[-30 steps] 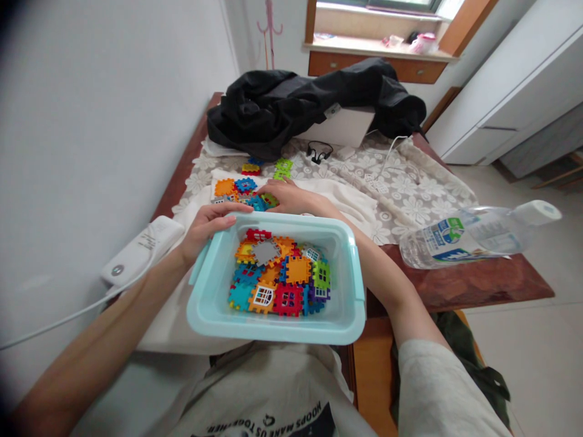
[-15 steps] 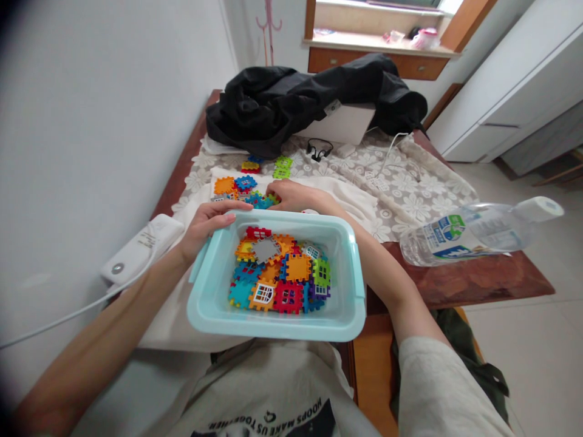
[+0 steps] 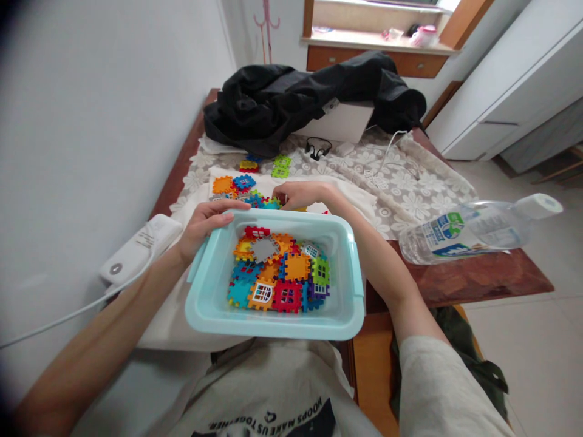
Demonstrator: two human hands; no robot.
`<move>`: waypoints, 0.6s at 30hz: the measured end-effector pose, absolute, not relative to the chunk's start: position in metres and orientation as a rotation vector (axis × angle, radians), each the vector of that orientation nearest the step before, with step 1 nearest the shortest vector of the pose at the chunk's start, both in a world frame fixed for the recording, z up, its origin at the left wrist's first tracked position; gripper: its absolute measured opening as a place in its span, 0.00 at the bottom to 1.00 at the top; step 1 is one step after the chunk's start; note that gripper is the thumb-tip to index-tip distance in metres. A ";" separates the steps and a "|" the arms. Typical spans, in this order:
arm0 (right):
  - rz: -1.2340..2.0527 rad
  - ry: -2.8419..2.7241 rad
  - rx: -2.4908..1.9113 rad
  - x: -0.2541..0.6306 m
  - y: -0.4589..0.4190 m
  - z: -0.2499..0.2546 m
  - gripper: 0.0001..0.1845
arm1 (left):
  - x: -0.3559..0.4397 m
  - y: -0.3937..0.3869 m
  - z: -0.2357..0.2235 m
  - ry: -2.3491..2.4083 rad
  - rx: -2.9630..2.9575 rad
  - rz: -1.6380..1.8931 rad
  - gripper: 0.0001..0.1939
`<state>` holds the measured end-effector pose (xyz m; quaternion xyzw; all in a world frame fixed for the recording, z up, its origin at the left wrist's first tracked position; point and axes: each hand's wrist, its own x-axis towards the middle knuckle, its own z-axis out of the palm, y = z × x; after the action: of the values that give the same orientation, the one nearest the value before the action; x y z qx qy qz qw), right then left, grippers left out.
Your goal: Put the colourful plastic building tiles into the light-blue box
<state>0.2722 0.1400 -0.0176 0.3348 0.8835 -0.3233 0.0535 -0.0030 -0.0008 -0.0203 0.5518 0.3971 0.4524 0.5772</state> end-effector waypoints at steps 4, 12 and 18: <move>-1.119 2.647 1.006 0.276 0.139 -0.015 0.21 | -0.003 -0.001 -0.020 0.937 1.285 1.061 0.19; -1.380 2.693 0.890 0.294 0.153 -0.013 0.22 | -0.005 0.000 -0.022 0.971 1.310 1.062 0.20; -1.489 2.697 1.007 0.313 0.154 0.007 0.21 | -0.004 -0.001 -0.022 0.970 1.306 1.078 0.18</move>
<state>0.3129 0.1539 0.0072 0.3103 0.8311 -0.4588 -0.0498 -0.0039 -0.0010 -0.0216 0.5540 0.4116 0.4575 0.5607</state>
